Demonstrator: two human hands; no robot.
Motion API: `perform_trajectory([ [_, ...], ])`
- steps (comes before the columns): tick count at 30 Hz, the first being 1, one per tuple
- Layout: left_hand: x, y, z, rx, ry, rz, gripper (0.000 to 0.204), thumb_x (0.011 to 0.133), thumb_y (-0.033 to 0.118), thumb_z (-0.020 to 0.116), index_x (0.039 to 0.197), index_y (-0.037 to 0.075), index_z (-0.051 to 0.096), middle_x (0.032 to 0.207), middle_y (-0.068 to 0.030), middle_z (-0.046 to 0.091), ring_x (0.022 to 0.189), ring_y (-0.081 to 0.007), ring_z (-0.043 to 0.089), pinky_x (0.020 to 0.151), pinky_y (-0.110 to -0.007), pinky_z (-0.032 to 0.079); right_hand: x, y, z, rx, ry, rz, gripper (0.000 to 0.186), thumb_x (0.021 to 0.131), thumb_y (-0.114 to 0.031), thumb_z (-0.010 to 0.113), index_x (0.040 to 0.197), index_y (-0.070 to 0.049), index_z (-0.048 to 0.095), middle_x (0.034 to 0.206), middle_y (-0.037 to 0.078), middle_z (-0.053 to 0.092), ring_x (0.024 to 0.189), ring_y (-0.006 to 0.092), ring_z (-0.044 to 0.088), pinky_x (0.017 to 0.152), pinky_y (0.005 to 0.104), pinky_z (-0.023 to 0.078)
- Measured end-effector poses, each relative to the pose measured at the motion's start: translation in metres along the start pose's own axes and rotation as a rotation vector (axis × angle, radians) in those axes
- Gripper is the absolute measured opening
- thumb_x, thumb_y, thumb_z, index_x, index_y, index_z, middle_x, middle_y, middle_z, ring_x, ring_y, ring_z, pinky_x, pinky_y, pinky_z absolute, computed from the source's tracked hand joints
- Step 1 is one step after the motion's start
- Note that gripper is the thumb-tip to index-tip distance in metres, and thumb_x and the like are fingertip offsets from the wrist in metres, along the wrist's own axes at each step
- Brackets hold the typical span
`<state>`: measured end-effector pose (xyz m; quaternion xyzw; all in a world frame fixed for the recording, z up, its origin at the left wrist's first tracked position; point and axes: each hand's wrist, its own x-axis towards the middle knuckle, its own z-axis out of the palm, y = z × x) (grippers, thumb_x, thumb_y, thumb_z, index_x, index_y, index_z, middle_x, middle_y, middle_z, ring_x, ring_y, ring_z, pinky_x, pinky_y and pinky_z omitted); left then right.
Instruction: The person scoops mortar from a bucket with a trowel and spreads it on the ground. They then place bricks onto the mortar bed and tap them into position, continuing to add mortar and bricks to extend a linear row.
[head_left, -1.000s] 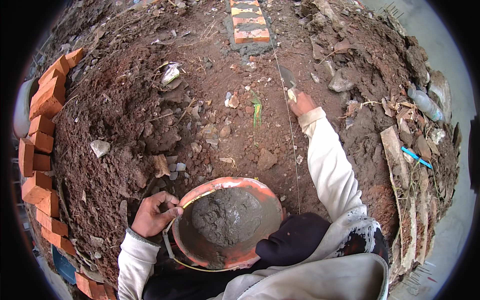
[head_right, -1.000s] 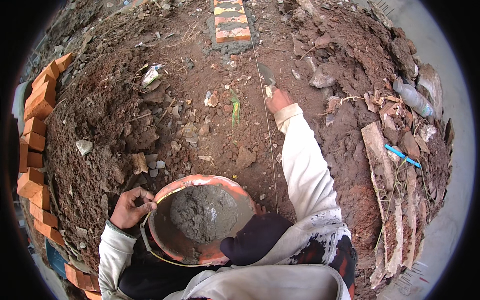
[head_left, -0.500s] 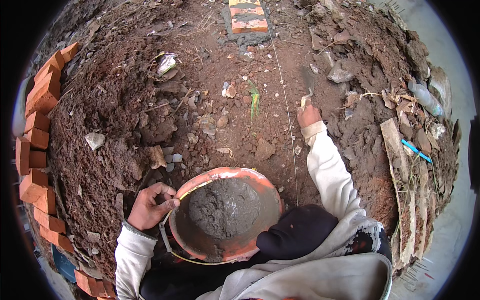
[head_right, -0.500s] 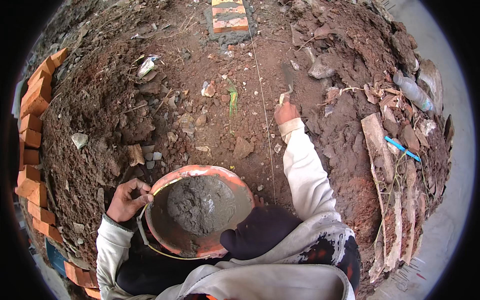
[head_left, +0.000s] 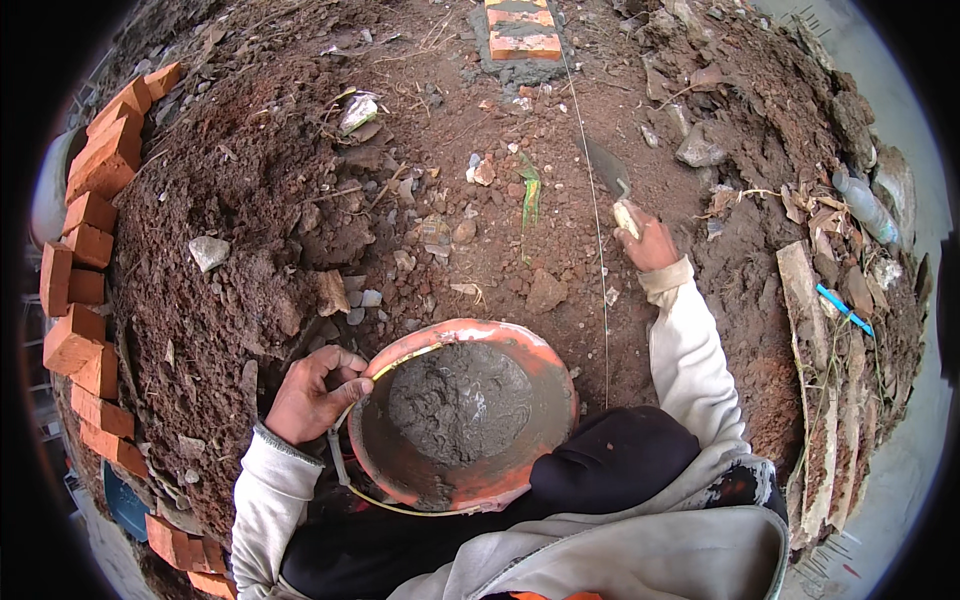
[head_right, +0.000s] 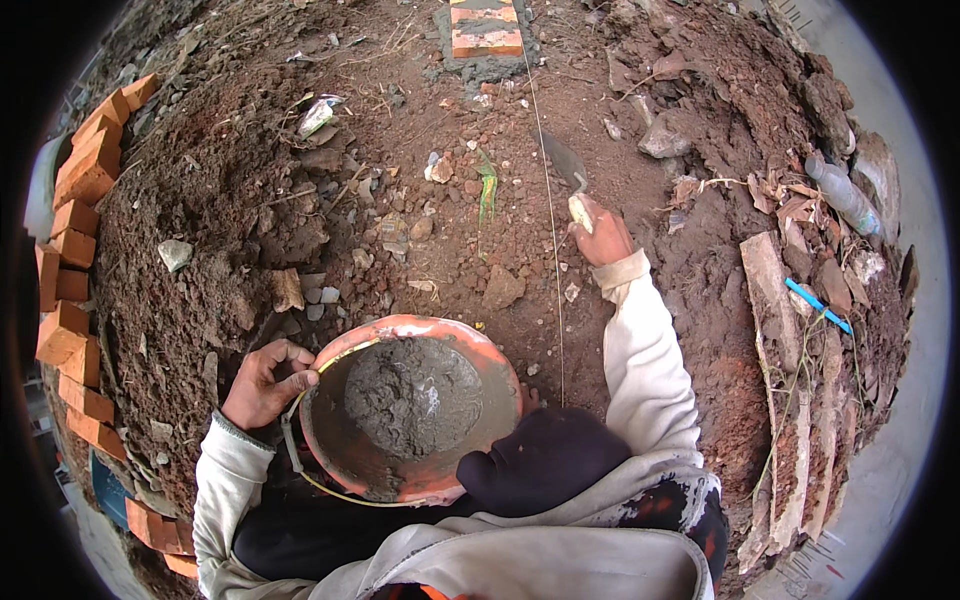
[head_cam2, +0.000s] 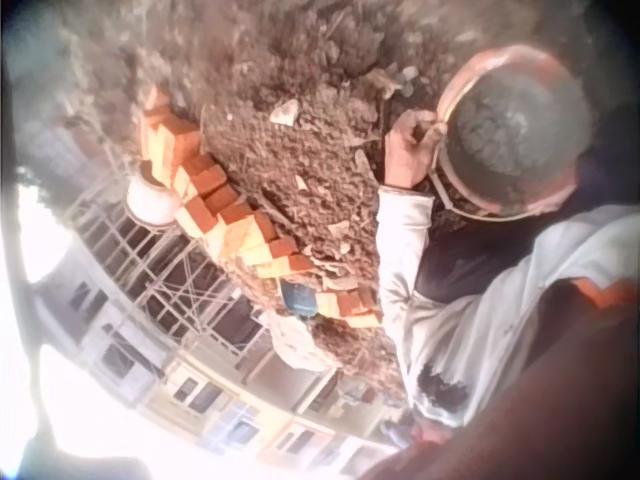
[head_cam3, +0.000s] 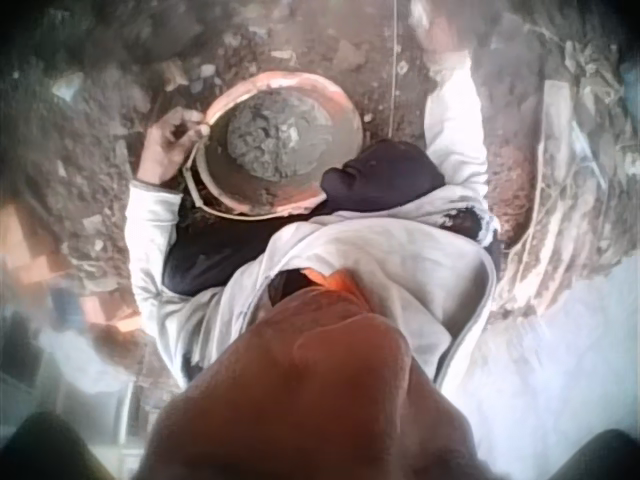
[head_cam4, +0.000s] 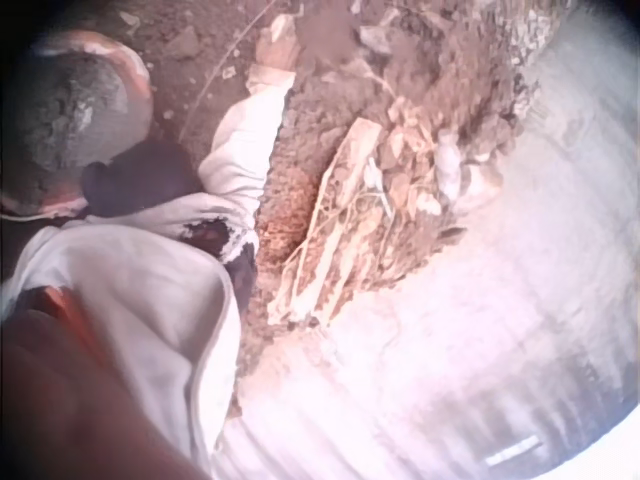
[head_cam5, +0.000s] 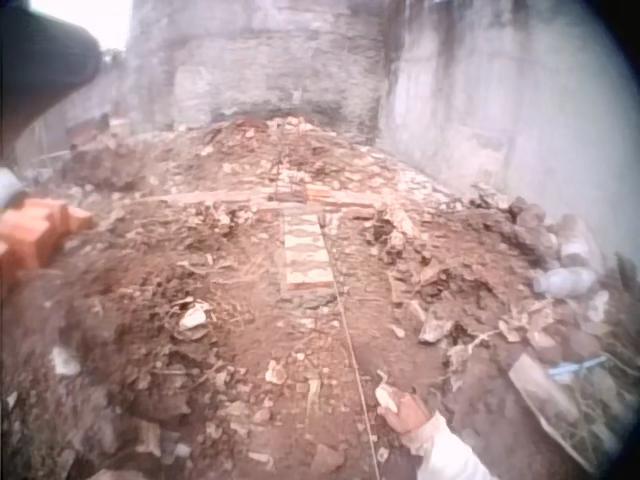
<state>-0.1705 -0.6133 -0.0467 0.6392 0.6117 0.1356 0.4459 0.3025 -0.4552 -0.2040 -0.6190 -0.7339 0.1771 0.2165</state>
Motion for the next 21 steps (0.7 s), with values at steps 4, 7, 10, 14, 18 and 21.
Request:
perform_trajectory([
  [4,0.003,-0.003,0.002,-0.101,-0.016,-0.076,0.023,0.079,0.014,0.075,0.092,0.0,0.064,0.075,-0.0061,0.061,0.071,-0.0144,0.059,0.066,-0.029,0.047,-0.051,-0.043,0.005,-0.198,-0.053,0.521,0.046,0.082,-0.017,0.058,0.123,0.001,0.051,0.095,0.036,0.061,0.096,0.0488,0.059,0.084,0.0522,0.048],
  [7,0.005,-0.005,0.001,-0.035,-0.042,0.011,0.021,0.079,0.011,0.075,0.092,-0.001,0.064,0.075,-0.0065,0.062,0.067,-0.013,0.059,0.064,-0.028,0.047,-0.084,-0.04,0.014,0.055,-0.102,0.379,0.053,0.083,-0.02,0.059,0.128,0.005,0.047,0.096,0.036,0.061,0.096,0.0493,0.059,0.084,0.0502,0.048],
  [10,0.005,-0.006,0.002,-0.047,-0.039,-0.011,0.021,0.079,0.012,0.075,0.092,0.0,0.064,0.074,-0.0066,0.062,0.066,-0.0133,0.058,0.063,-0.028,0.047,-0.089,-0.051,0.004,0.08,0.084,0.298,0.056,0.083,-0.02,0.059,0.131,0.007,0.044,0.095,0.035,0.061,0.094,0.0495,0.059,0.083,0.0506,0.048],
  [14,0.005,-0.004,0.006,-0.131,-0.02,-0.053,0.021,0.079,0.014,0.075,0.092,0.001,0.065,0.074,-0.0065,0.061,0.065,-0.014,0.058,0.062,-0.029,0.046,-0.1,-0.055,0.012,-0.096,-0.132,0.534,0.058,0.083,-0.018,0.059,0.133,0.006,0.041,0.094,0.035,0.061,0.093,0.0488,0.06,0.084,0.0512,0.048],
  [18,0.0,-0.006,0.004,-0.048,-0.003,-0.026,0.021,0.08,0.015,0.074,0.092,0.001,0.065,0.074,-0.0067,0.061,0.065,-0.0139,0.058,0.061,-0.029,0.046,-0.106,-0.062,0.007,0.117,-0.015,0.341,0.055,0.083,-0.018,0.059,0.131,0.008,0.045,0.105,0.033,0.061,0.102,0.0456,0.06,0.089,0.0462,0.048],
  [21,0.002,-0.006,0.004,-0.053,-0.024,-0.04,0.021,0.079,0.014,0.075,0.092,0.001,0.064,0.074,-0.0066,0.061,0.065,-0.014,0.058,0.062,-0.03,0.046,-0.056,-0.036,0.011,0.085,0.05,0.34,0.054,0.082,-0.017,0.062,0.129,0.004,0.049,0.111,0.03,0.061,0.107,0.0429,0.059,0.092,0.0422,0.047],
])
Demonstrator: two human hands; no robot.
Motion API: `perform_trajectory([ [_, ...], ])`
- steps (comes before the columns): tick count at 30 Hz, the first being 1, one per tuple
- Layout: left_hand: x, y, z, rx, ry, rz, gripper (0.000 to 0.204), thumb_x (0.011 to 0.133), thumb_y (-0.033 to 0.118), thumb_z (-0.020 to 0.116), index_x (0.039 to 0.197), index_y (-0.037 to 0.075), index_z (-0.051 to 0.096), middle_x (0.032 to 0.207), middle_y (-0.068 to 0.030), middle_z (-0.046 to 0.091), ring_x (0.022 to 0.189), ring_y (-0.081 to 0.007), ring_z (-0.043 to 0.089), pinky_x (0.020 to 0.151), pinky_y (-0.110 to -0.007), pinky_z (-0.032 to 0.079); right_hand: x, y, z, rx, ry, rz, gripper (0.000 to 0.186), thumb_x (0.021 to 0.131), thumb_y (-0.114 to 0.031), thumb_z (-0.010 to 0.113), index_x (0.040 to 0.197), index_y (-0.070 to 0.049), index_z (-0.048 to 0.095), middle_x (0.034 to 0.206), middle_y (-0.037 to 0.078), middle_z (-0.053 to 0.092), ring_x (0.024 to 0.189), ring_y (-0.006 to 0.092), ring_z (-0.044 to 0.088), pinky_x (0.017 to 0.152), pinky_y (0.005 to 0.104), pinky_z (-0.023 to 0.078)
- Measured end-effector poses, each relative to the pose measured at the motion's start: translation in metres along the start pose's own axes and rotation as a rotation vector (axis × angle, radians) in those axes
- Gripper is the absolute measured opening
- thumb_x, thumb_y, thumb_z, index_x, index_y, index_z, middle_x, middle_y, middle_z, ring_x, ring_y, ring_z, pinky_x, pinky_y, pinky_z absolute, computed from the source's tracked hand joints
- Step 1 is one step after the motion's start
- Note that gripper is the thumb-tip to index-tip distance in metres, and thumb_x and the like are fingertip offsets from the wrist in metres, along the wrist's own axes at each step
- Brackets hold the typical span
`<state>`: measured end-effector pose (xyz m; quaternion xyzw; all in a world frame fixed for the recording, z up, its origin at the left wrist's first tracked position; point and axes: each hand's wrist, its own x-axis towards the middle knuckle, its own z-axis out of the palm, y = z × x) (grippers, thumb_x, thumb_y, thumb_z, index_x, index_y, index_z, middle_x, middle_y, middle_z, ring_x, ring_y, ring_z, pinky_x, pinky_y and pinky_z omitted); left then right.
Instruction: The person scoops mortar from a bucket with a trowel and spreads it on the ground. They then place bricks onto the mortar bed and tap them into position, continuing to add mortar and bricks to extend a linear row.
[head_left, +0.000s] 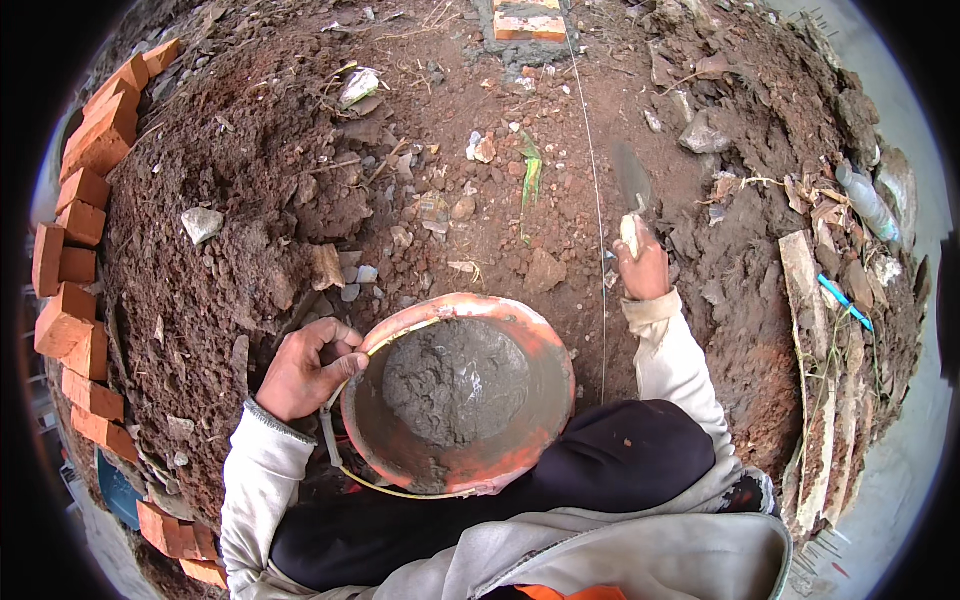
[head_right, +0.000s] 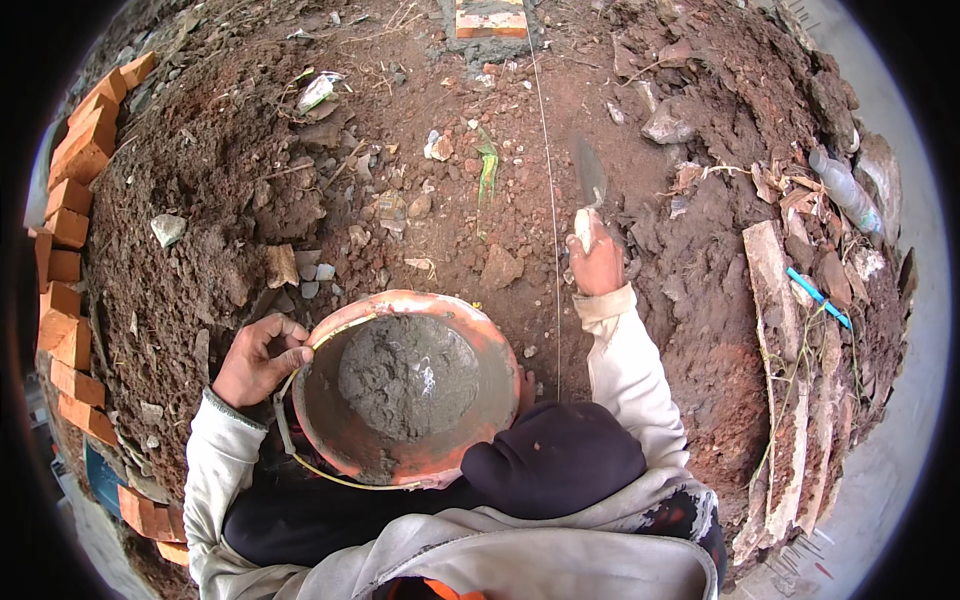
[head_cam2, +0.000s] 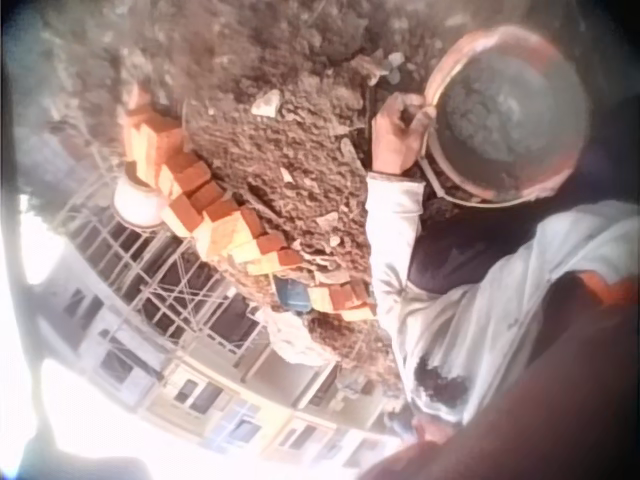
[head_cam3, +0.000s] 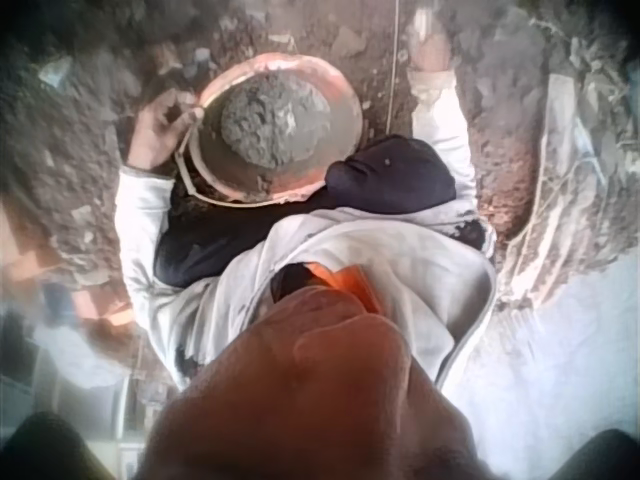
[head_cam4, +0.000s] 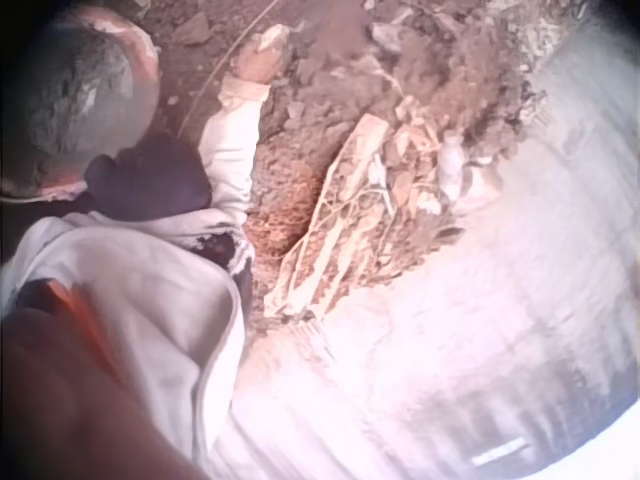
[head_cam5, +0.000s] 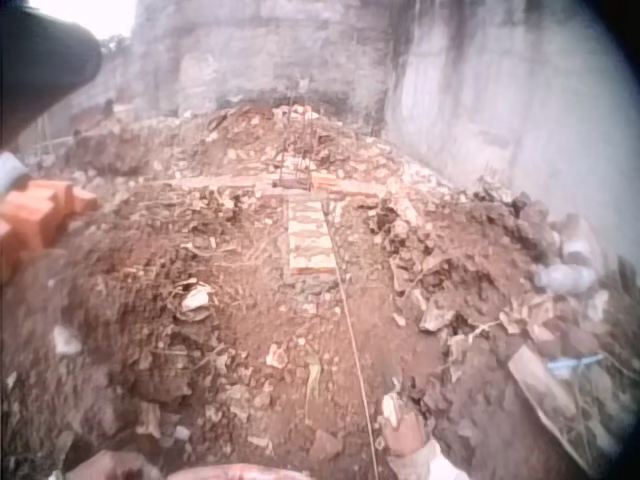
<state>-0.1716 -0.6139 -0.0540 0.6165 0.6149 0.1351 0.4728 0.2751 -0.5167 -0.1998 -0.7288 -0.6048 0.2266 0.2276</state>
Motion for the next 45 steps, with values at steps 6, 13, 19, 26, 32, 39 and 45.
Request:
perform_trajectory([
  [6,-0.002,0.0,0.001,-0.001,0.031,0.006,0.019,0.079,0.011,0.074,0.092,0.001,0.064,0.076,-0.0068,0.062,0.067,-0.0137,0.059,0.063,-0.029,0.047,0.029,-0.002,0.008,0.107,-0.059,-0.041,0.051,0.081,-0.018,0.061,0.126,0.005,0.052,0.109,0.03,0.061,0.105,0.0424,0.06,0.089,0.0424,0.048],
  [13,-0.002,0.007,0.0,0.035,0.004,-0.013,0.023,0.08,0.016,0.075,0.093,0.0,0.065,0.077,-0.006,0.061,0.073,-0.0144,0.058,0.068,-0.029,0.046,0.057,-0.035,-0.001,0.49,-0.276,0.157,0.043,0.085,-0.011,0.06,0.126,0.002,0.054,0.068,0.008,0.058,0.053,0.0132,0.055,0.045,0.03,0.046],
  [19,-0.002,0.005,0.0,0.063,0.03,-0.013,0.022,0.08,0.016,0.074,0.094,0.003,0.066,0.078,-0.0076,0.063,0.071,-0.0168,0.062,0.066,-0.031,0.048,0.067,-0.031,0.001,0.637,-0.148,0.167,0.041,0.086,-0.01,0.06,0.125,0.002,0.054,0.064,0.003,0.054,0.045,0.0106,0.049,0.039,0.0284,0.041],
  [26,-0.005,0.004,-0.003,0.048,0.004,-0.056,0.026,0.079,0.019,0.076,0.096,0.002,0.066,0.077,-0.0071,0.06,0.071,-0.0175,0.059,0.066,-0.032,0.047,0.078,-0.05,0.002,0.532,-0.065,0.097,0.043,0.085,-0.011,0.059,0.125,0.006,0.052,0.066,0.007,0.059,0.044,0.0142,0.053,0.038,0.0284,0.044],
  [32,-0.011,0.007,-0.003,0.029,0.024,-0.074,0.025,0.081,0.018,0.074,0.098,0.002,0.065,0.074,-0.0055,0.06,0.067,-0.0133,0.057,0.061,-0.029,0.047,0.066,-0.104,0.017,1.052,-0.566,0.151,0.049,0.091,-0.024,0.044,0.137,-0.01,0.033,0.082,0.008,0.054,0.061,0.0159,0.057,0.048,0.03,0.053],
  [39,0.001,0.008,-0.002,0.007,0.008,-0.073,0.024,0.08,0.018,0.075,0.095,0.002,0.066,0.075,-0.005,0.061,0.067,-0.0137,0.058,0.06,-0.029,0.046,0.146,-0.171,0.124,0.833,-0.863,0.306,0.034,0.095,-0.039,0.049,0.109,-0.008,0.044,0.076,0.006,0.049,0.048,0.0147,0.05,0.037,0.0313,0.044],
  [45,0.013,0.012,-0.012,-0.021,-0.086,-0.079,0.022,0.078,0.016,0.077,0.091,0.002,0.066,0.073,-0.0068,0.062,0.067,-0.0172,0.059,0.062,-0.031,0.046,0.198,-0.227,0.201,0.597,-0.814,0.263,0.043,0.093,-0.038,0.047,0.109,0.002,0.048,0.082,0.015,0.057,0.052,0.0228,0.056,0.04,0.0388,0.047],
])
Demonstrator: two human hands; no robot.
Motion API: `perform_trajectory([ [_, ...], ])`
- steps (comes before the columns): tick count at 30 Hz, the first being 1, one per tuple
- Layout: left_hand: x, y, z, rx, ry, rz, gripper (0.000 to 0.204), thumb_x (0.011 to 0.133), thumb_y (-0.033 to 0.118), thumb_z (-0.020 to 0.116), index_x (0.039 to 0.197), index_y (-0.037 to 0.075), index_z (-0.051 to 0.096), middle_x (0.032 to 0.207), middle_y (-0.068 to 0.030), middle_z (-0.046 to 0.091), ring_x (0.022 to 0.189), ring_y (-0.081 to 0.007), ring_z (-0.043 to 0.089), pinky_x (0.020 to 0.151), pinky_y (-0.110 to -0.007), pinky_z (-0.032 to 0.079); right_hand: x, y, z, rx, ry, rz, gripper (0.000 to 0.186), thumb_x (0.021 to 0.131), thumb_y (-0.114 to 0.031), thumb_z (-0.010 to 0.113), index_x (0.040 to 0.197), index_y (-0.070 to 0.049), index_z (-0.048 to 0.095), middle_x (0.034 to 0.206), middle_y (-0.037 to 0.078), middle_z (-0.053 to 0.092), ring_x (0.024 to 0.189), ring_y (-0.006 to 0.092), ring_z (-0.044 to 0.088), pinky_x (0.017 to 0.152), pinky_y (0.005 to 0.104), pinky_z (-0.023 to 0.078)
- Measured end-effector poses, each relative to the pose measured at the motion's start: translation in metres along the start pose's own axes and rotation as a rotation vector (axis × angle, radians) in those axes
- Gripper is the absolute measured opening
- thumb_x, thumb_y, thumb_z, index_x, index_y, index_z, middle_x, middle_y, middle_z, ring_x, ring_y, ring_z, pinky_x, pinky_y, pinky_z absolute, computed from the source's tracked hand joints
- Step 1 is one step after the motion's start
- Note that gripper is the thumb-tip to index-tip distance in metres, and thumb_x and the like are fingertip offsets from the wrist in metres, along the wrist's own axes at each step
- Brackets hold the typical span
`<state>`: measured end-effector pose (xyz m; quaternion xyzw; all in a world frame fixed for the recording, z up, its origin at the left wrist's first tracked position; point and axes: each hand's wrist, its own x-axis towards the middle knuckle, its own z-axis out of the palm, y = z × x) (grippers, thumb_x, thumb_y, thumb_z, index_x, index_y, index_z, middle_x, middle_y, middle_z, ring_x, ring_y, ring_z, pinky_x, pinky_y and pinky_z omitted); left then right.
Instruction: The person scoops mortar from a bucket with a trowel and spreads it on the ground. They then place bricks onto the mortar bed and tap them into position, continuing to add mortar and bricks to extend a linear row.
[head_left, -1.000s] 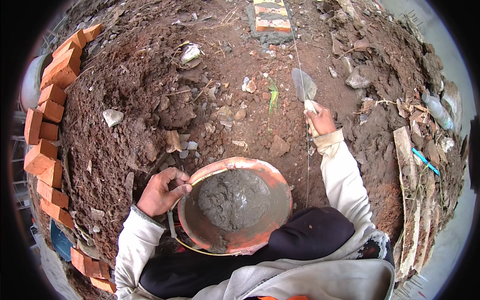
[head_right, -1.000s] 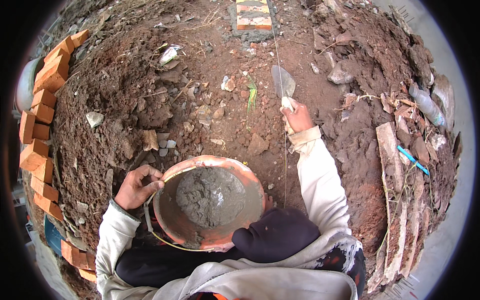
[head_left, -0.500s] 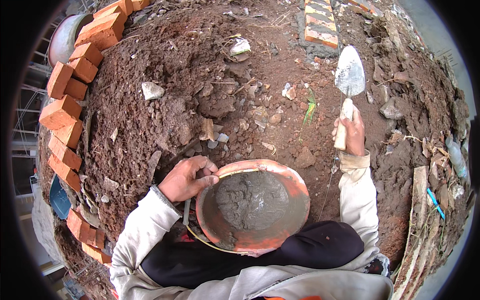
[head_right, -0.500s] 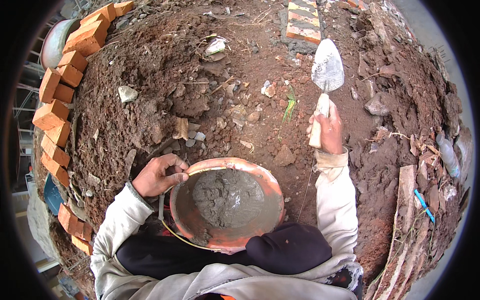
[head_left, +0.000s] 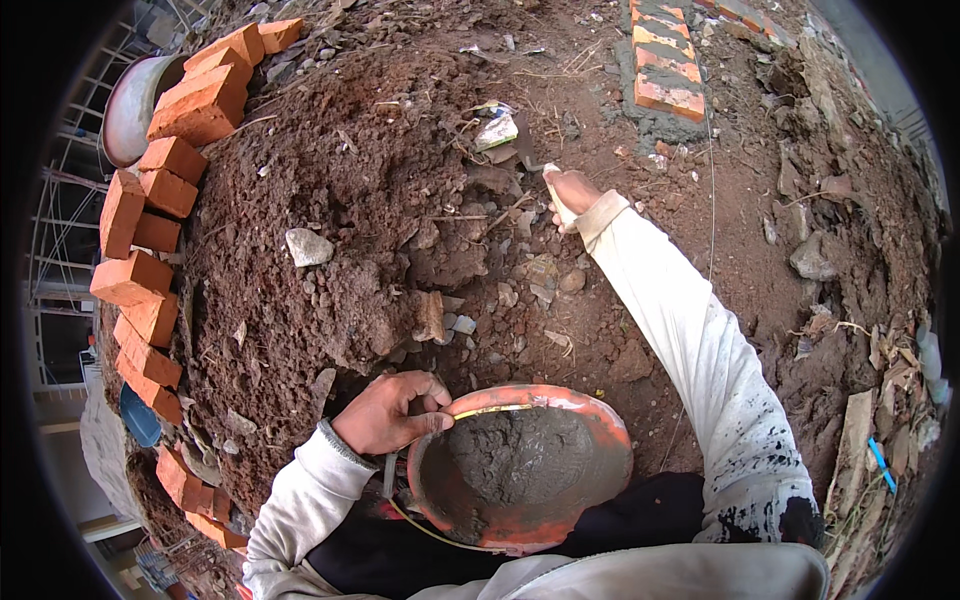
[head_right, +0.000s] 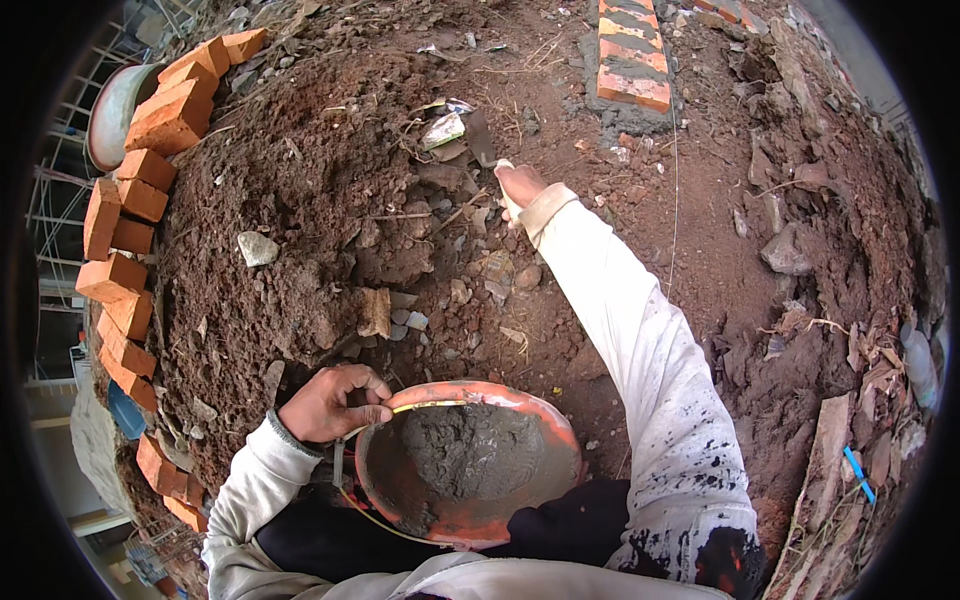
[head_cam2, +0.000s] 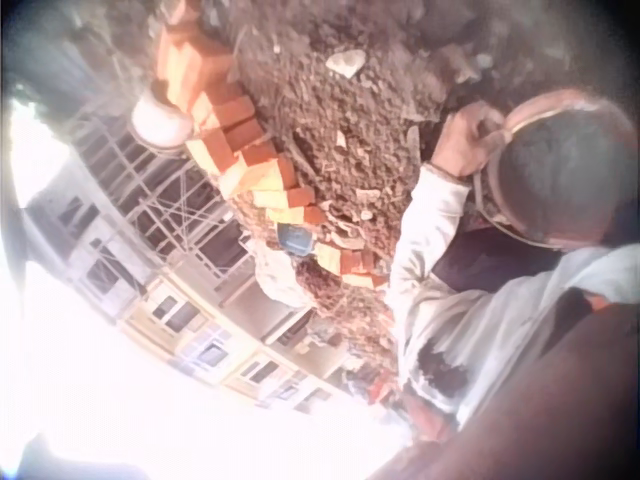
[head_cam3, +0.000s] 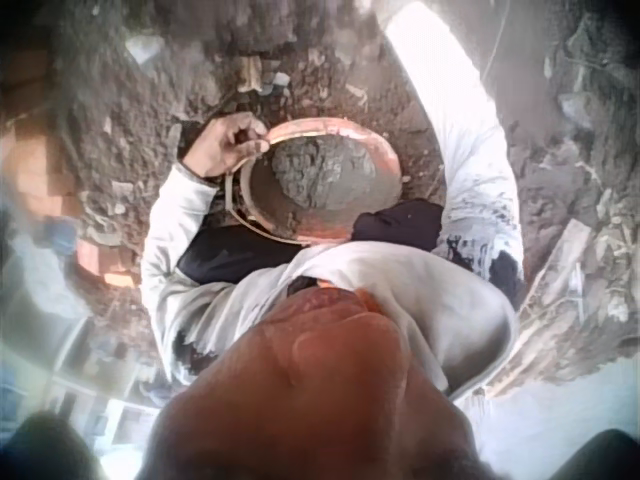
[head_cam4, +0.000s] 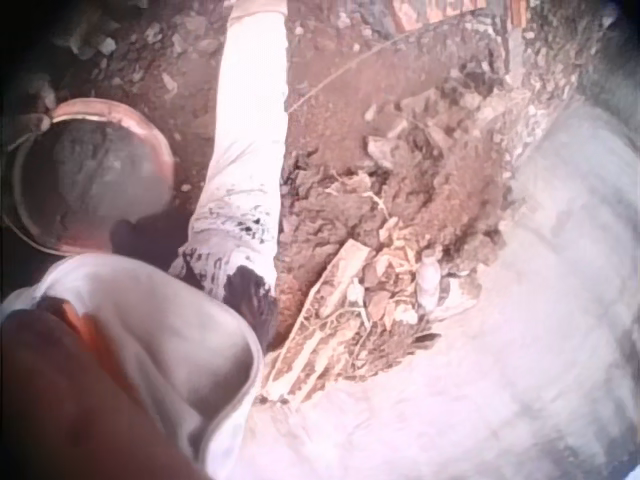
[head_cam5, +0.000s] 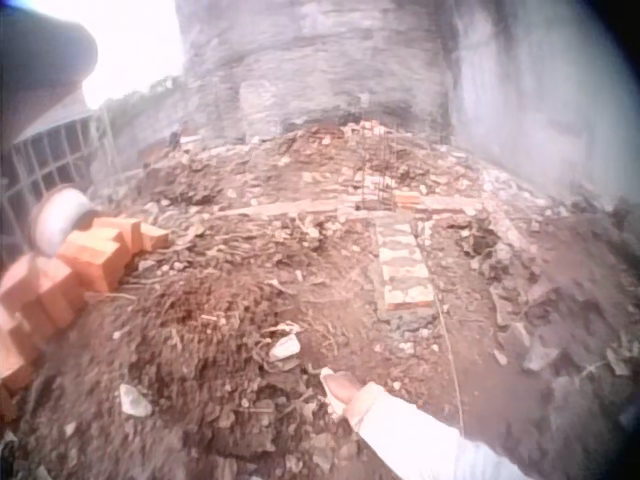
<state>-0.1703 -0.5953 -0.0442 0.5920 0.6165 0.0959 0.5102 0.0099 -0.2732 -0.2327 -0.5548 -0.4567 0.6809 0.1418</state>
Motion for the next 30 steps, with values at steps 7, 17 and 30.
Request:
perform_trajectory([
  [7,-0.001,-0.008,-0.003,-0.101,-0.012,-0.064,0.022,0.078,0.016,0.077,0.09,0.002,0.066,0.074,-0.0069,0.062,0.068,-0.0165,0.059,0.063,-0.031,0.046,0.011,0.03,0.015,0.454,0.085,-0.031,0.04,0.094,-0.039,0.046,0.111,-0.002,0.047,0.071,0.01,0.052,0.048,0.0219,0.054,0.038,0.0382,0.047],
  [17,0.014,-0.002,-0.008,-0.159,-0.101,-0.076,0.018,0.078,0.01,0.077,0.09,0.002,0.066,0.079,-0.0061,0.065,0.072,-0.0141,0.061,0.066,-0.029,0.047,-0.013,0.03,0.013,0.473,-0.129,-0.047,0.044,0.096,-0.042,0.044,0.109,-0.001,0.046,0.073,0.009,0.052,0.05,0.0189,0.053,0.04,0.0335,0.047],
  [30,0.01,0.006,-0.006,-0.023,-0.062,-0.054,0.019,0.077,0.009,0.077,0.089,0.0,0.066,0.078,-0.0068,0.064,0.071,-0.014,0.061,0.065,-0.028,0.047,-0.043,0.033,-0.014,0.303,0.023,-0.101,0.039,0.097,-0.038,0.042,0.108,-0.001,0.044,0.073,0.009,0.052,0.048,0.0178,0.053,0.038,0.0317,0.045],
])
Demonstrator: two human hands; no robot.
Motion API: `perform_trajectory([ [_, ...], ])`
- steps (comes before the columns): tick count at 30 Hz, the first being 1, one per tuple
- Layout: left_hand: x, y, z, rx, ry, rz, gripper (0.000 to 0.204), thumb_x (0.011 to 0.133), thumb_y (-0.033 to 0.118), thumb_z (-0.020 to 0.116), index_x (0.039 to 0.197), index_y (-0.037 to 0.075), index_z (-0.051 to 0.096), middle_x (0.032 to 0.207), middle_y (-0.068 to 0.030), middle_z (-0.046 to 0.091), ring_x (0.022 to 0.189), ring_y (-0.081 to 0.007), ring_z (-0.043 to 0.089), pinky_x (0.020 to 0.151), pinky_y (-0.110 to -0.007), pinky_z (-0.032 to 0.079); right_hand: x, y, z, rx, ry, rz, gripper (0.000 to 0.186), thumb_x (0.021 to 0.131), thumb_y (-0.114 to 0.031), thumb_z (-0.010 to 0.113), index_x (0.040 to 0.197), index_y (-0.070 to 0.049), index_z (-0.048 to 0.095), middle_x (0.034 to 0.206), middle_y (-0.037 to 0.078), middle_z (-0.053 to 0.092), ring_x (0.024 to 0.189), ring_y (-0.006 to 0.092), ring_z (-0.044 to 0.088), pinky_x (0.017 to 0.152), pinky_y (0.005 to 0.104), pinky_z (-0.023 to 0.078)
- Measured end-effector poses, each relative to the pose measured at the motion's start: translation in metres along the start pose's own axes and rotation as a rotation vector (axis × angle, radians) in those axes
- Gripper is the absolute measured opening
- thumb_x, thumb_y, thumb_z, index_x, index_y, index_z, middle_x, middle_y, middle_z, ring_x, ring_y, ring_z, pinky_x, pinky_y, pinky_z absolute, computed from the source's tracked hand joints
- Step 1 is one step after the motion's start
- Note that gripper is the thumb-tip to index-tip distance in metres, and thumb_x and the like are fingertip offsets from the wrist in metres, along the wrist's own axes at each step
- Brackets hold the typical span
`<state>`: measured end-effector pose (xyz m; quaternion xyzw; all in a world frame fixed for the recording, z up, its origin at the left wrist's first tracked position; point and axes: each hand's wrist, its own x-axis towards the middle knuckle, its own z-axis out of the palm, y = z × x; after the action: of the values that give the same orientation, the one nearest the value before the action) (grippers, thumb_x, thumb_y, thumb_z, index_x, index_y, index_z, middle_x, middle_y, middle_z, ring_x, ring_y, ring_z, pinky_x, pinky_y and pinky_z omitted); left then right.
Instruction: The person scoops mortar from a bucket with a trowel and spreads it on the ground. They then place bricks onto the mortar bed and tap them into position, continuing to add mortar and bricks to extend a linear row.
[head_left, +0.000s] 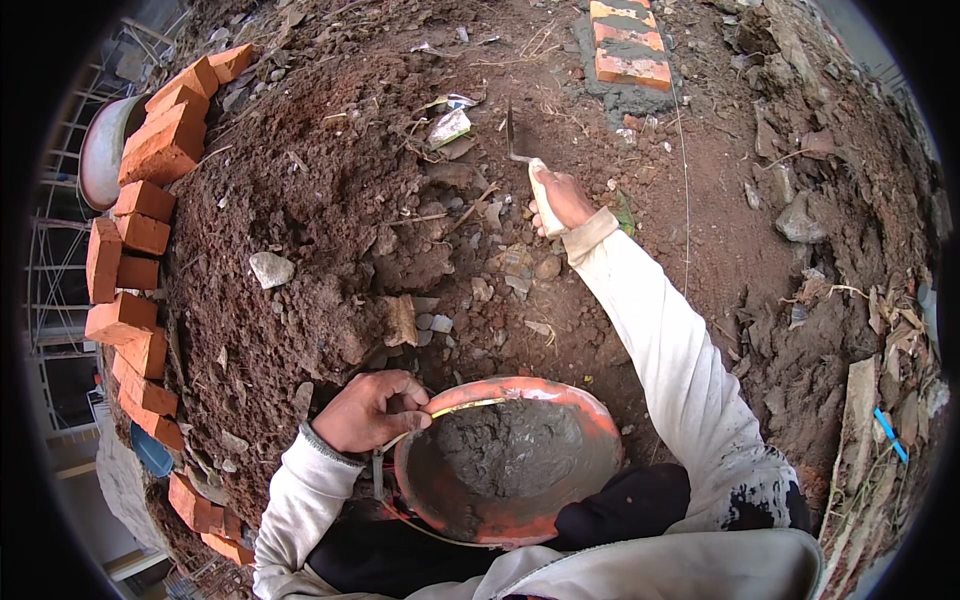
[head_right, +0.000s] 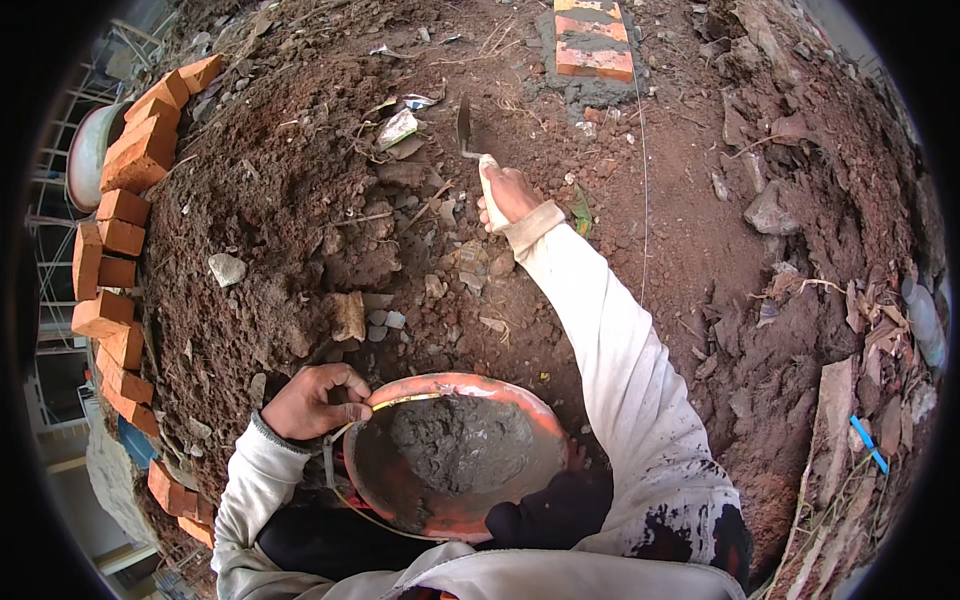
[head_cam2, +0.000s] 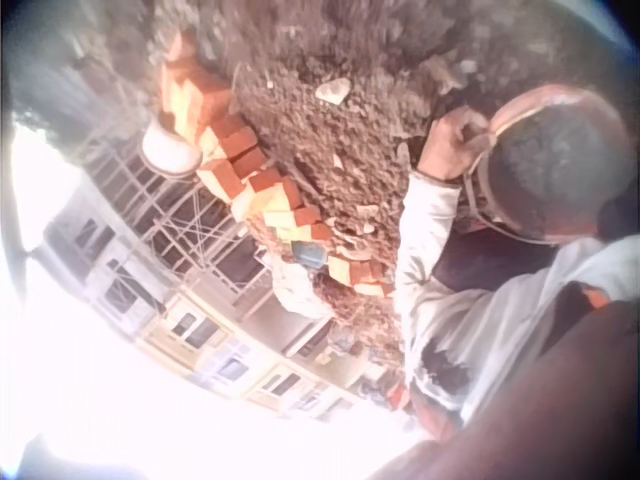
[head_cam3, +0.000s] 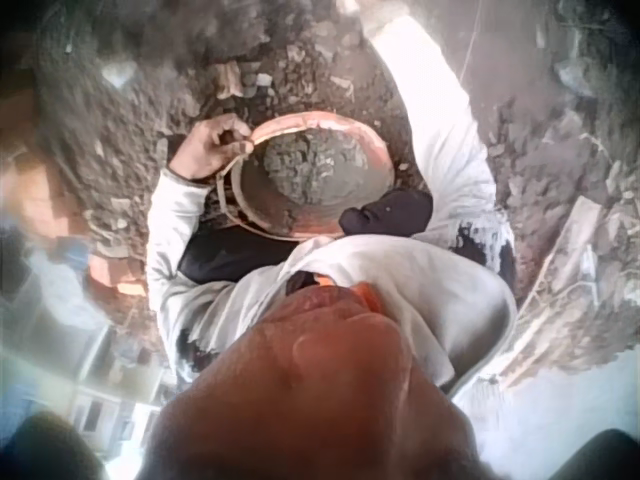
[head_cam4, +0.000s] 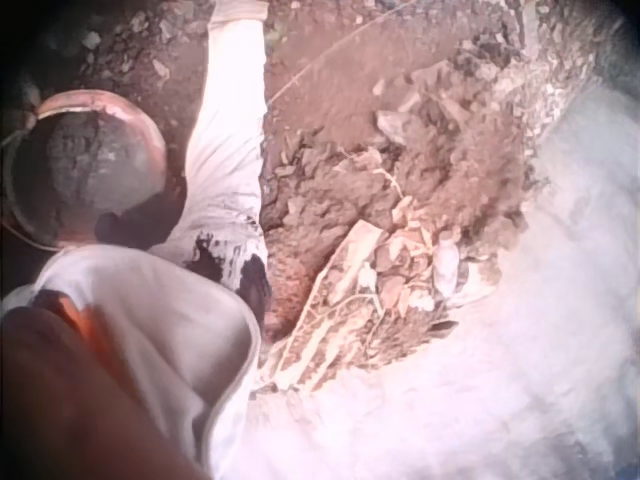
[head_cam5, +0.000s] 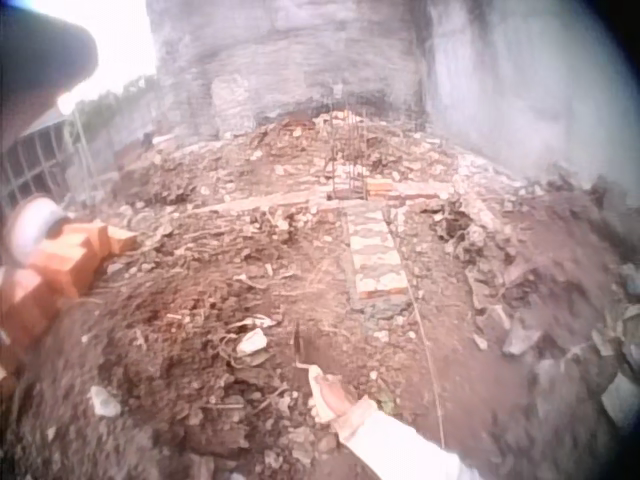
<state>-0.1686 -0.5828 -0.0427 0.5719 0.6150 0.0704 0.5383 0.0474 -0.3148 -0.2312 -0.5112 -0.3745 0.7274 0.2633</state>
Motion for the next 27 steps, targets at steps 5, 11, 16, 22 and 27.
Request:
perform_trajectory([
  [5,-0.003,-0.001,0.003,0.019,0.03,0.021,0.019,0.076,0.008,0.077,0.089,0.0,0.066,0.077,-0.0064,0.064,0.071,-0.0139,0.061,0.065,-0.029,0.047,0.028,-0.018,-0.002,0.109,0.188,0.005,0.038,0.095,-0.038,0.043,0.095,0.0,0.047,0.07,0.012,0.053,0.048,0.023,0.054,0.038,0.0371,0.043],
  [11,-0.007,-0.003,0.009,0.047,0.106,0.014,0.022,0.075,0.01,0.077,0.092,0.001,0.066,0.078,-0.0084,0.062,0.071,-0.0186,0.061,0.066,-0.031,0.048,-0.027,0.015,-0.048,0.043,0.102,-0.053,0.04,0.097,-0.038,0.04,0.105,0.0,0.051,0.069,0.007,0.053,0.047,0.0152,0.053,0.037,0.031,0.045],
  [16,-0.006,0.002,0.004,0.116,0.077,0.063,0.022,0.074,0.009,0.076,0.092,0.001,0.066,0.078,-0.0094,0.062,0.071,-0.0205,0.061,0.066,-0.032,0.049,-0.065,0.03,-0.062,-0.014,0.049,0.06,0.038,0.097,-0.039,0.04,0.105,-0.002,0.047,0.07,0.009,0.052,0.044,0.0165,0.051,0.036,0.0318,0.044],
  [22,-0.009,-0.002,0.008,0.136,0.116,0.089,0.023,0.074,0.01,0.078,0.092,0.001,0.066,0.077,-0.0092,0.063,0.071,-0.0208,0.062,0.065,-0.032,0.049,-0.078,0.038,-0.06,-0.093,0.094,0.074,0.036,0.095,-0.038,0.045,0.099,-0.002,0.045,0.069,0.01,0.052,0.044,0.0175,0.051,0.036,0.0325,0.044],
  [27,-0.009,-0.007,0.012,0.141,0.138,0.132,0.023,0.075,0.012,0.078,0.092,0.002,0.067,0.078,-0.0094,0.063,0.073,-0.021,0.063,0.066,-0.033,0.049,-0.071,0.018,-0.071,-0.883,0.327,-0.533,0.032,0.091,-0.024,0.052,0.11,0.002,0.048,0.077,0.023,0.06,0.059,0.0352,0.063,0.056,0.047,0.051],
])
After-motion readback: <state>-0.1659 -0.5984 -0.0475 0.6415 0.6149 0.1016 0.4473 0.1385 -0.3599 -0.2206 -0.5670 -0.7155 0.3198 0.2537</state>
